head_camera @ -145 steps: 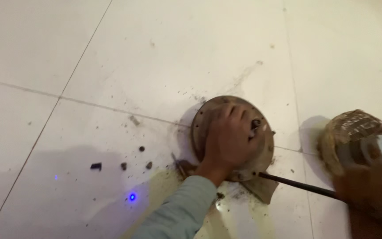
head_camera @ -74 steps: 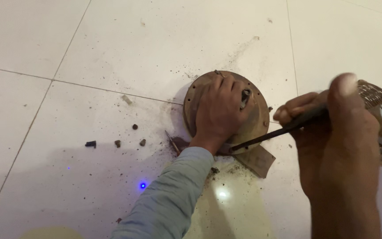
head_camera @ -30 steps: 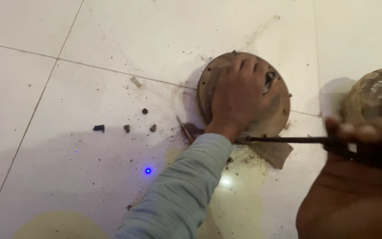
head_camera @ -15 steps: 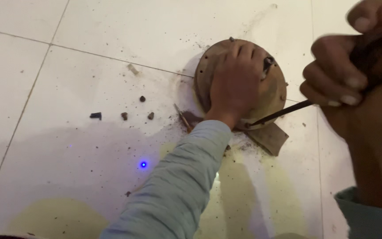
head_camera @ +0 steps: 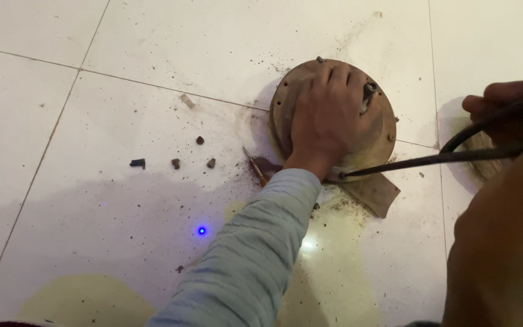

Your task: The person uses a screwdriver and a metal rod to scrape and clean the surface of a fan motor base on the floor. They repeatedly scrape the motor housing, remove debris, and adjust the motor's position while working.

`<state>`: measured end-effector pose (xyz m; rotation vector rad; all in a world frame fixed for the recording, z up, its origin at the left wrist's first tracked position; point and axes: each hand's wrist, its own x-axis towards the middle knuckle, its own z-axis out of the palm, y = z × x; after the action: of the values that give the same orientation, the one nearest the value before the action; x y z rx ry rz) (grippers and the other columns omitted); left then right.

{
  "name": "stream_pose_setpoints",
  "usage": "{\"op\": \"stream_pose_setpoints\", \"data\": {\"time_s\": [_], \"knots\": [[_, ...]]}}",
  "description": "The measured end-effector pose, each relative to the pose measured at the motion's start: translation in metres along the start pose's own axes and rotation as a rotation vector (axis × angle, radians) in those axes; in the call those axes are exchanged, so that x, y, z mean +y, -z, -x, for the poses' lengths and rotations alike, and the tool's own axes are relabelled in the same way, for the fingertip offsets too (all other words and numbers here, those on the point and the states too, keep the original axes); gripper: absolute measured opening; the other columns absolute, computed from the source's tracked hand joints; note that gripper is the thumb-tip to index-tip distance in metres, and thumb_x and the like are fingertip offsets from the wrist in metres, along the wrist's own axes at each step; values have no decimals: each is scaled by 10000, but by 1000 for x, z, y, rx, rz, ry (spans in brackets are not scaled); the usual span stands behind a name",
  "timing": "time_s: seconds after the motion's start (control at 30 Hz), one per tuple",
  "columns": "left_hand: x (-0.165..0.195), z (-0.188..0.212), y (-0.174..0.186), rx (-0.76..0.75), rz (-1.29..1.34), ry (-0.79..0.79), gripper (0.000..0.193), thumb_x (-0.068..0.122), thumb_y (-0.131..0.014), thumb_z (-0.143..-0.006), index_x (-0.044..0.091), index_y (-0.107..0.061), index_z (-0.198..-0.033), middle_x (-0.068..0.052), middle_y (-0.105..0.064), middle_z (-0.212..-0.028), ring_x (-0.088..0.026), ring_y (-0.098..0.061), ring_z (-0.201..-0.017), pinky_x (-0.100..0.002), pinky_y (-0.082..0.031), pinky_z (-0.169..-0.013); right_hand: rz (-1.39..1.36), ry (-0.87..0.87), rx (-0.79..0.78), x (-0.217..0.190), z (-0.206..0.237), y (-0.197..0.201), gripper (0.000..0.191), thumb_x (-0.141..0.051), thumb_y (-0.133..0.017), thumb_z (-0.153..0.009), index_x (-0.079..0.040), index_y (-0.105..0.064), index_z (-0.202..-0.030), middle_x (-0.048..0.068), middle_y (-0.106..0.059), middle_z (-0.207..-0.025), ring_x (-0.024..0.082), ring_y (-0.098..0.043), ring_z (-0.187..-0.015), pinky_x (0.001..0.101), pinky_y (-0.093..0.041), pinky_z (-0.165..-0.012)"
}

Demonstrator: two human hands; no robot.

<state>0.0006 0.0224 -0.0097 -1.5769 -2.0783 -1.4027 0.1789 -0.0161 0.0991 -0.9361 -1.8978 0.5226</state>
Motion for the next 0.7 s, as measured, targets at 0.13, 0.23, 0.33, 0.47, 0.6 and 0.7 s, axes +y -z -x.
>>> {"op": "stream_pose_setpoints", "data": {"time_s": [0.13, 0.23, 0.33, 0.47, 0.6, 0.7], "knots": [[1, 0, 2, 34, -33, -18, 396, 410, -669, -884, 53, -699, -1054, -116, -665, -1115, -290, -607, -1149, -453, -534, -956, -224, -66, 39, -3, 4, -2, 307, -193, -221, -1229, -67, -497, -1275, 69, -630, -1183, 180, -678, -1111, 293, -547, -990], [2, 0, 3, 14, 5, 7, 377, 401, -660, -884, 61, -703, -1041, -114, -667, -1103, -287, -608, -1132, -469, -521, -941, -484, -39, 1, 4, 0, -7, 292, -237, -212, -1223, -81, -455, -1178, 68, -575, -1086, 172, -602, -1006, 292, -489, -908], [3, 0, 3, -13, -35, 12, 359, 403, -647, -904, 74, -695, -1040, -96, -665, -1103, -278, -606, -1139, -472, -514, -947, -619, -28, -47, 14, -2, -11, 311, -282, -204, -1216, -96, -413, -1080, 68, -520, -989, 164, -526, -901, 290, -431, -826], [2, 0, 3, -11, -93, -39, 409, 440, -646, -919, 65, -679, -1078, -110, -648, -1105, -277, -597, -1160, -449, -517, -965, -719, -18, -100, 21, -7, -18, 380, -341, -193, -1208, -116, -358, -950, 68, -448, -859, 154, -426, -762, 288, -353, -716], [3, 1, 3, 15, -63, -30, 411, 447, -664, -881, 82, -684, -1069, -103, -648, -1109, -280, -598, -1148, -449, -521, -936, -758, -12, -163, 25, -21, -26, 478, -400, -181, -1199, -136, -302, -820, 67, -375, -730, 143, -325, -622, 287, -276, -606], [3, 0, 4, 63, -42, -34, 389, 424, -679, -875, 79, -687, -1054, -104, -650, -1116, -281, -603, -1157, -439, -532, -921, -760, -7, -179, 27, -23, -23, 562, -444, -173, -1193, -150, -261, -722, 67, -320, -633, 135, -249, -518, 285, -218, -524]]}}
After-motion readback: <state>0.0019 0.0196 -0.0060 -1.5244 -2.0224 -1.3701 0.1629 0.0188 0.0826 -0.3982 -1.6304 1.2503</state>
